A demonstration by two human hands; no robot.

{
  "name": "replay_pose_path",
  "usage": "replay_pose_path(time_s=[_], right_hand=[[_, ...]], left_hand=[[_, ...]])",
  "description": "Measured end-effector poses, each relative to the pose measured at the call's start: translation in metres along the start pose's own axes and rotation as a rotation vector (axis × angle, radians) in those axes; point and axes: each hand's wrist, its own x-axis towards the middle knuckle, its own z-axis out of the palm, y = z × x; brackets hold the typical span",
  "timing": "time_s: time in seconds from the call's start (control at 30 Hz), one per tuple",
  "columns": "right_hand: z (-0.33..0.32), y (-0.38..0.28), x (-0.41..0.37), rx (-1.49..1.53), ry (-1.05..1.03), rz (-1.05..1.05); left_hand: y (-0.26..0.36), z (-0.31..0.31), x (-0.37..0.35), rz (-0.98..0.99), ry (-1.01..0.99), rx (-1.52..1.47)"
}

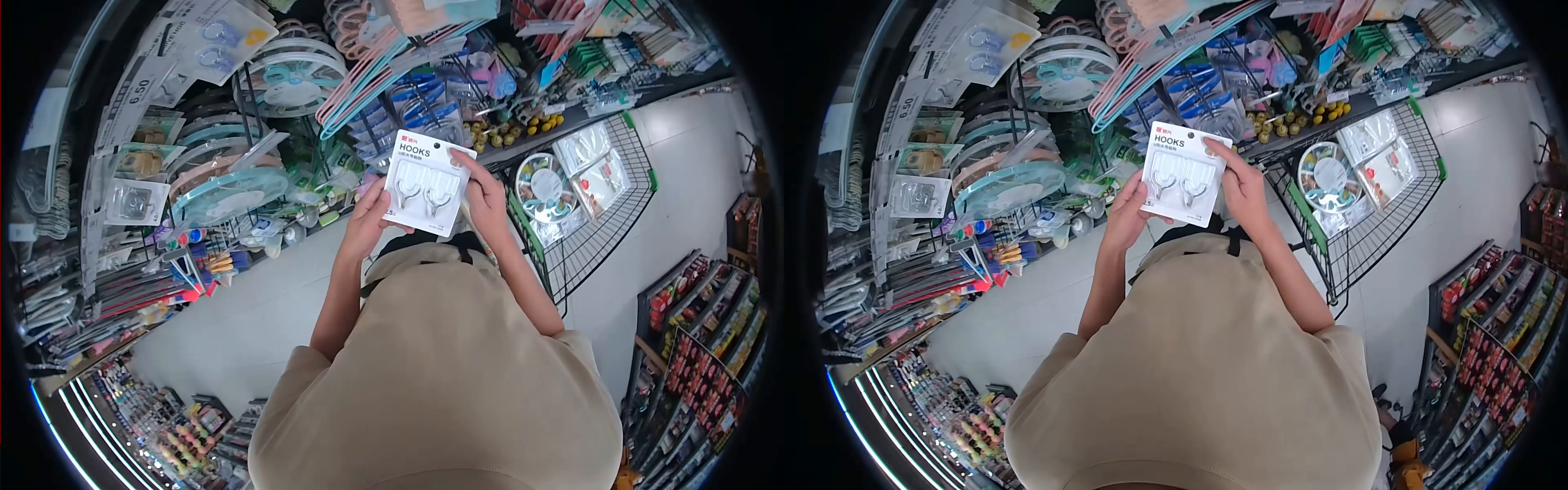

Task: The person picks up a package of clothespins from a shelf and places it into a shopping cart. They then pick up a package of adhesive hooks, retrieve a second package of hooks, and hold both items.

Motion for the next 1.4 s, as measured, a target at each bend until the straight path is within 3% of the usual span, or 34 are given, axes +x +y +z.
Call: replay_pose_path(time_s=[0.17, 0.33, 0.4, 0.5, 0.6, 0.73, 0.87, 1.1, 1.17, 1.2, 1.3, 1.4], right_hand=[[0.002, 0.012, -0.007, 0.062, -0.020, 0.047], [-0.011, 0.013, -0.012, 0.328, -0.046, 0.054], [-0.017, 0.021, -0.010, 0.340, -0.084, 0.020], [-0.019, 0.024, -0.009, 0.231, -0.110, -0.044], [-0.011, 0.017, -0.009, 0.242, -0.087, 0.052], [-0.001, 0.006, -0.006, 0.202, -0.078, 0.002], [0.014, -0.019, -0.004, 0.154, 0.013, -0.071], [0.062, -0.061, 0.010, 0.181, 0.154, -0.191], [0.081, -0.076, 0.017, 0.146, 0.133, -0.246], [0.094, -0.089, 0.020, 0.165, 0.100, -0.247], [0.125, -0.110, 0.029, 0.112, -0.045, -0.305], [0.155, -0.137, 0.046, -0.174, -0.113, -0.599]], left_hand=[[-0.011, 0.008, -0.007, 0.028, 0.078, -0.050], [-0.041, 0.008, -0.011, 0.043, 0.256, 0.027], [-0.039, 0.011, -0.015, -0.016, 0.155, 0.070], [-0.035, 0.018, -0.023, -0.027, 0.165, 0.093], [-0.024, 0.025, -0.032, -0.038, 0.119, 0.068], [-0.015, 0.014, -0.034, -0.066, -0.008, 0.114], [-0.009, -0.001, -0.028, 0.032, -0.109, 0.101], [0.062, -0.014, -0.047, 0.256, -0.279, 0.164], [0.080, -0.028, -0.060, 0.098, -0.304, 0.142], [0.085, -0.037, -0.064, 0.134, -0.317, 0.138], [0.096, -0.059, -0.080, 0.275, -0.227, 0.112], [0.120, -0.069, -0.101, 0.398, 0.015, -0.010]])
